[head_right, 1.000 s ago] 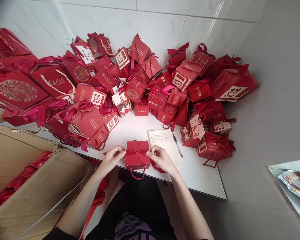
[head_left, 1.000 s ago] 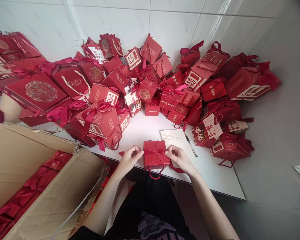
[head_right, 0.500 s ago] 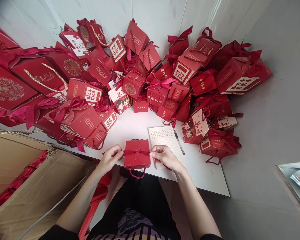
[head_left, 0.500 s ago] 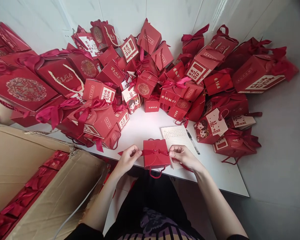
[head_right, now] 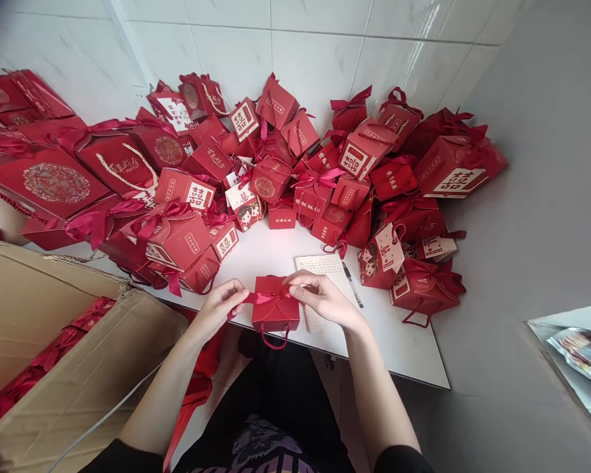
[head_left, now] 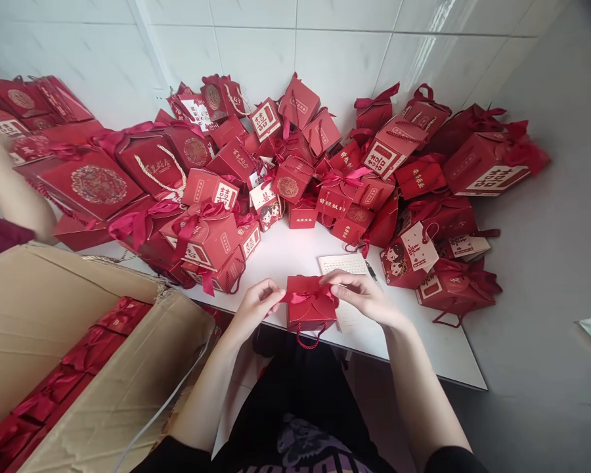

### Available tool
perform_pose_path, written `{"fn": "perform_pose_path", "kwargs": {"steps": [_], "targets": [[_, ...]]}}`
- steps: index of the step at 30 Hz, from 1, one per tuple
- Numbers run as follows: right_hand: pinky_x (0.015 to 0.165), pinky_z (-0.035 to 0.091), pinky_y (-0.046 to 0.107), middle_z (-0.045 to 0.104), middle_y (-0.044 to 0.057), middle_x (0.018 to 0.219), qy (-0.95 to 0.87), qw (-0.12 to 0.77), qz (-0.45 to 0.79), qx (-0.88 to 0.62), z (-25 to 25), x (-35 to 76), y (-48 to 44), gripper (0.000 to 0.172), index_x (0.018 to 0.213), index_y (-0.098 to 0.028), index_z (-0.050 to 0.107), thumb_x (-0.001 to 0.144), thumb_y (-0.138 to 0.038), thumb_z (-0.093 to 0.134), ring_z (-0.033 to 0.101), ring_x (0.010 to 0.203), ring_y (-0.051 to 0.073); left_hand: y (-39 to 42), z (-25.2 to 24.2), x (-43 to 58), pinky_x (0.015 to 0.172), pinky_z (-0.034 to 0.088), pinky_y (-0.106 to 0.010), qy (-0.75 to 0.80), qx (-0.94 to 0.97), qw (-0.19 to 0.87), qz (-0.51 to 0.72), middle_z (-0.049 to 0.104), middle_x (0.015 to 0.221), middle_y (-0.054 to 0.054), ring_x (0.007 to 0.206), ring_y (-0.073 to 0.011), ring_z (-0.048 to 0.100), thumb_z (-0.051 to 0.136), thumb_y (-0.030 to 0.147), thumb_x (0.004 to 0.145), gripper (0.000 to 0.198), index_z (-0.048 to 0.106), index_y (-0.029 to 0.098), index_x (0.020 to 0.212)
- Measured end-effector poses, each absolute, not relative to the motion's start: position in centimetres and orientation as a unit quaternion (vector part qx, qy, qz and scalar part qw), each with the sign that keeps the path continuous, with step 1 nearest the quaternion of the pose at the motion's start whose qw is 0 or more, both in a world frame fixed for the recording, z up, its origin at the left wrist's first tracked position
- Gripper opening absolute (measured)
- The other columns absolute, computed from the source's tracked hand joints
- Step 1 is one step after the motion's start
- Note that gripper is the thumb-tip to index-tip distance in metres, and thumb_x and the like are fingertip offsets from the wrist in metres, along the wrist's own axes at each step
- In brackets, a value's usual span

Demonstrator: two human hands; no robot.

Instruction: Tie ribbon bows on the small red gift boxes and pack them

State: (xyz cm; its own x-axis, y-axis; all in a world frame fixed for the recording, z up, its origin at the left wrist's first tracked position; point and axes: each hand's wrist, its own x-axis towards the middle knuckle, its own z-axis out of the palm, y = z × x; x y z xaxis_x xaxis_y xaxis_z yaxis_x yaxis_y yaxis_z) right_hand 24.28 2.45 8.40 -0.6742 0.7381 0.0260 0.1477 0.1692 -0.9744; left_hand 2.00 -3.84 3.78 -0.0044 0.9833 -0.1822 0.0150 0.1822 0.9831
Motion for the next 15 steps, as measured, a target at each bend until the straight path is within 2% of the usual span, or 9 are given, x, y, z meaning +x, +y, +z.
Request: {"fn": "perform_pose_path", "kwargs": {"steps": [3,5,8,11,13,15], "targets": [[0.086,0.043,0.034,0.063,0.008,0.101,-0.710,0.279,0.575,-0.297,8.3,23.2,2.2,0.029,0.077,-0.018,0.062,0.081,-0.045,0.054,0.057,0.097,0.022,-3.6,4.8,2.2,0.050,0.033,-0.021,0.563,0.494,0.496,0.440,0.049,0.063,0.004,0.051,-0.0085,0.043,0.056,0.040,0.075,0.022,0.050,0.019,0.081],[0.081,0.044,0.033,0.065,0.006,0.092,-0.700,0.283,0.578,-0.308,7.9,22.8,2.0,0.029,0.077,-0.018,0.061,0.082,-0.046,0.054,0.059,0.088,0.020,-3.5,5.2,2.4,0.063,0.041,-0.025,0.570,0.541,0.452,0.422,0.056,0.072,0.001,0.065,-0.0126,0.053,0.055,0.039,0.076,0.024,0.054,0.019,0.089],[0.070,0.045,0.029,0.063,0.003,0.076,-0.693,0.292,0.568,-0.337,7.1,22.4,1.9,0.031,0.074,-0.018,0.059,0.083,-0.047,0.051,0.057,0.071,0.015,-3.3,5.0,2.8,0.077,0.043,-0.031,0.613,0.569,0.406,0.369,0.059,0.077,0.000,0.079,-0.0188,0.059,0.059,0.046,0.074,0.041,0.053,0.020,0.106],[0.064,0.044,0.027,0.062,0.001,0.072,-0.704,0.292,0.537,-0.362,6.7,22.1,2.1,0.031,0.074,-0.018,0.055,0.086,-0.045,0.045,0.053,0.061,0.012,-3.3,3.9,3.4,0.077,0.046,-0.034,0.623,0.558,0.430,0.340,0.063,0.087,-0.003,0.084,-0.0220,0.060,0.065,0.048,0.069,0.067,0.041,0.022,0.126],[0.066,0.045,0.029,0.062,0.001,0.072,-0.723,0.268,0.508,-0.383,6.7,21.8,2.3,0.029,0.077,-0.019,0.053,0.088,-0.043,0.041,0.055,0.061,0.013,-3.3,3.2,3.8,0.079,0.047,-0.034,0.598,0.552,0.463,0.352,0.064,0.097,-0.005,0.090,-0.0223,0.060,0.065,0.045,0.071,0.066,0.040,0.021,0.127],[0.076,0.046,0.034,0.065,0.005,0.085,-0.748,0.249,0.477,-0.388,6.9,21.5,2.6,0.028,0.076,-0.020,0.053,0.089,-0.041,0.040,0.060,0.077,0.017,-3.3,2.8,4.0,0.081,0.047,-0.034,0.577,0.546,0.484,0.366,0.063,0.102,-0.006,0.092,-0.0219,0.059,0.063,0.042,0.072,0.058,0.043,0.020,0.123]]}}
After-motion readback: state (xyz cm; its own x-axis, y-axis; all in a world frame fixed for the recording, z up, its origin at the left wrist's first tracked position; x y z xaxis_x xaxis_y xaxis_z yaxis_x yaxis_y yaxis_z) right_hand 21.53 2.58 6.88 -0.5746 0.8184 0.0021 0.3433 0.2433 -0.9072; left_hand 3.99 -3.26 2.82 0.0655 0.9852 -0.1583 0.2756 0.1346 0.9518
